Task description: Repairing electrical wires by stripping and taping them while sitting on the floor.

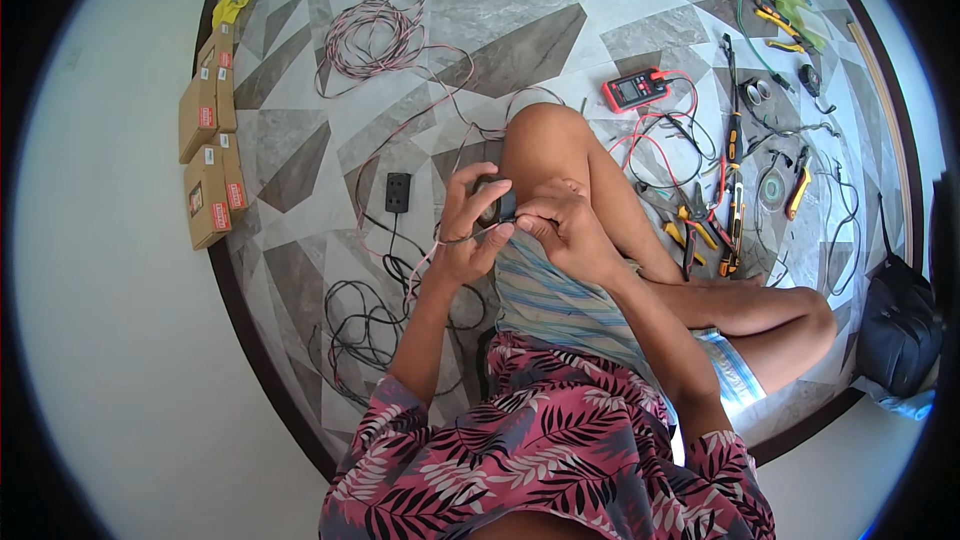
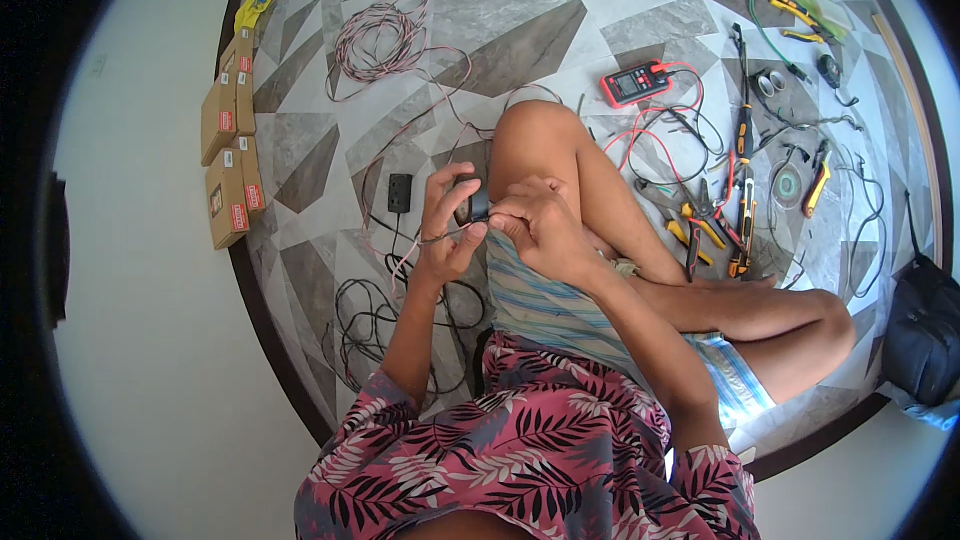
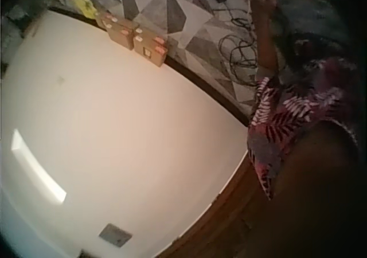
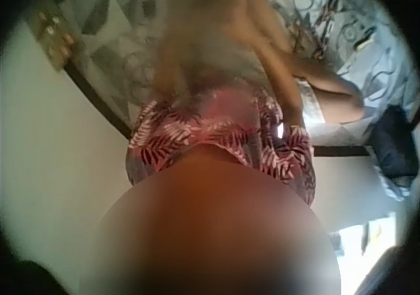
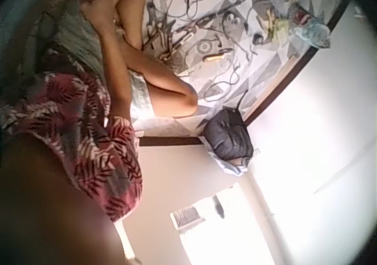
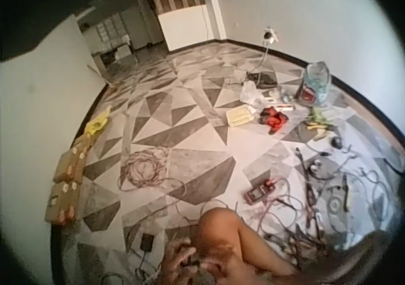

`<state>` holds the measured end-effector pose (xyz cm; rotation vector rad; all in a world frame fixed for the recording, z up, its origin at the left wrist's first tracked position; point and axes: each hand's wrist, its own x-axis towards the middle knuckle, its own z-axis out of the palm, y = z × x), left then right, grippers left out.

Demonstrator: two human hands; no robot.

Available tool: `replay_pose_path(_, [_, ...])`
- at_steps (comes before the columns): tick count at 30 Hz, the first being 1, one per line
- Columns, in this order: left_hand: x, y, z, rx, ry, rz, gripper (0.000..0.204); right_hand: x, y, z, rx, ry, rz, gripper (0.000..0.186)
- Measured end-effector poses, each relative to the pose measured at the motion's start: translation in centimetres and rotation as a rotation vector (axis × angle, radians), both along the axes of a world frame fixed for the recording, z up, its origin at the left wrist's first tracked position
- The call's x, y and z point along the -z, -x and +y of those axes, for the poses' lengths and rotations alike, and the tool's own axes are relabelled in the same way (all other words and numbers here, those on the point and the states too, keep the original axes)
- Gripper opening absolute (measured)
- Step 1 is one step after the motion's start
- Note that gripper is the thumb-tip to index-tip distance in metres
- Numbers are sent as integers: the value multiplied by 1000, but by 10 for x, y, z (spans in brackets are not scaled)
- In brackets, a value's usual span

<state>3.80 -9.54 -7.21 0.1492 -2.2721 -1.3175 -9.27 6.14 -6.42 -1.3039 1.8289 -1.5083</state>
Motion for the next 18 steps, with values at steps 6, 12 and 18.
replay_pose_path(6, [-3, 7, -13, 32, 415, 160, 22, -18, 6, 2, -65, -71, 1, 9])
replay_pose_path(12, [-19, 14, -19, 106, 554, 170, 21, -29, 22, -2, -280, -287, -436, 13])
replay_pose_path(18, [-19, 13, -17, 70, 543, 177, 23, -18, 1, -6, -58, -39, -264, 4])
